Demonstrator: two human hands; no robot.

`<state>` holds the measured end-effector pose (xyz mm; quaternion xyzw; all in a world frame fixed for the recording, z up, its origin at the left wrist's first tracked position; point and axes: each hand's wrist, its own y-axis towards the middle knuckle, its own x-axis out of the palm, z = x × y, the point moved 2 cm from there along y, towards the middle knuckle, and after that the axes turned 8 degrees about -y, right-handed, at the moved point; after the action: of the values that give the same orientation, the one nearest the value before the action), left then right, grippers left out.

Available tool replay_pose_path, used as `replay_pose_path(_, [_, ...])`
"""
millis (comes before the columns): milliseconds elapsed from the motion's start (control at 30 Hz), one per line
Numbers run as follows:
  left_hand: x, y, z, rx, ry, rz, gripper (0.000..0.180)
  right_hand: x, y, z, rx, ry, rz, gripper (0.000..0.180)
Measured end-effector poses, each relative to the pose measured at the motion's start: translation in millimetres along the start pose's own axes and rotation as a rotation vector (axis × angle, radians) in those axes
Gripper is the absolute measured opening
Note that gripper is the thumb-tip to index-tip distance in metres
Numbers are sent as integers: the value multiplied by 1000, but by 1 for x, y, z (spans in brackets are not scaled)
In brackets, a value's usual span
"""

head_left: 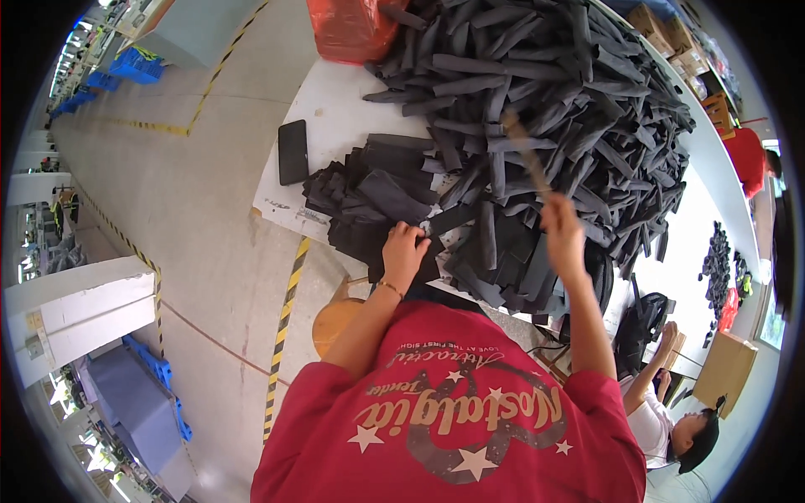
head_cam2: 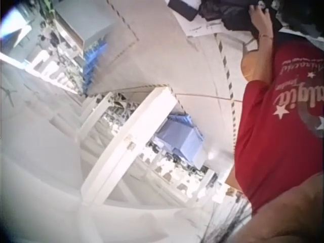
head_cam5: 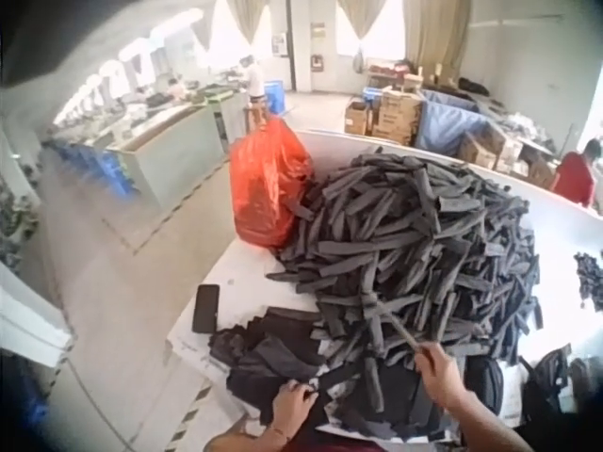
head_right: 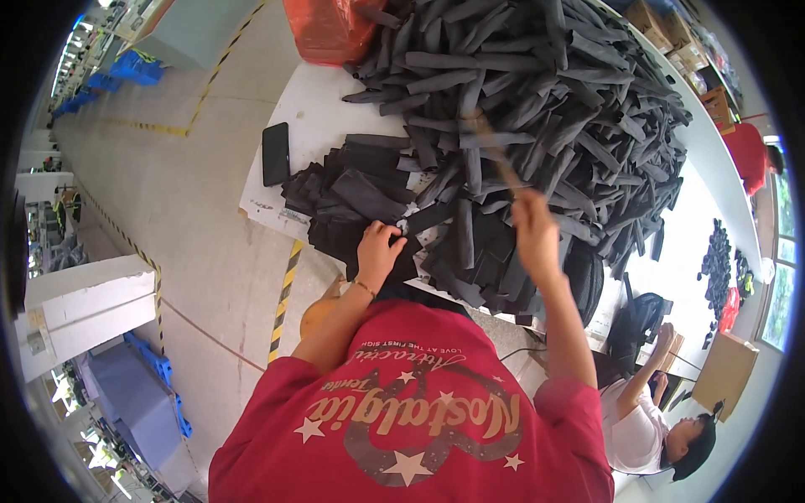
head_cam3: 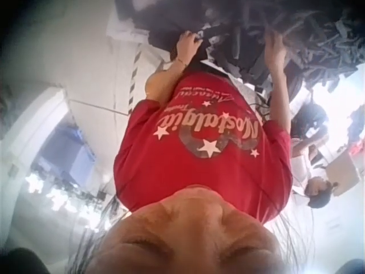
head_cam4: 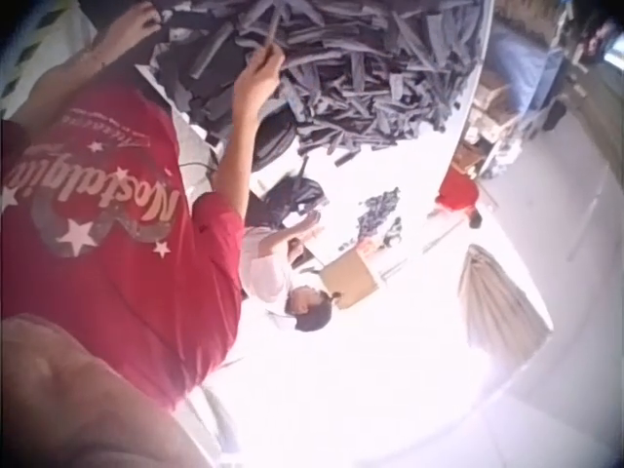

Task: Inspecting and sorting black foam parts on a workbench using a wooden stick.

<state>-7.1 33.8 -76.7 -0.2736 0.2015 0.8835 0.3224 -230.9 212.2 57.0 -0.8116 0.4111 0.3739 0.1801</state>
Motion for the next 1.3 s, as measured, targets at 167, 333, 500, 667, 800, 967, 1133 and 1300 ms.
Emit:
replay_pose_path(167, [-7,15,-8,-101,-142,-218,10,4,-45,24,-387,-349,-273,15])
replay_pose_path(333, [-34,27,14,27,-213,-322,9,-8,-46,24,-426,-482,-386,14])
replay_pose_path(500, [-42,34,29,78,-223,-308,10,-15,-35,20,-505,-460,-404,14])
replay_pose_path(667, [-41,39,41,99,-235,-274,10,-3,-34,17,-531,-429,-463,17])
replay_pose_path(800, [-26,30,94,377,-149,-280,15,48,-44,-1,-359,-243,-546,25])
replay_pose_path(967, [-53,29,98,-64,-847,358,42,89,-68,-3,-40,387,-516,27])
replay_pose_path(1133, [-3,7,55,-774,-1909,122,25,117,-87,-39,-33,303,-463,21])
replay_pose_path(1300, [-18,23,75,-882,-1714,315,22,129,-99,-45,-109,238,-188,12])
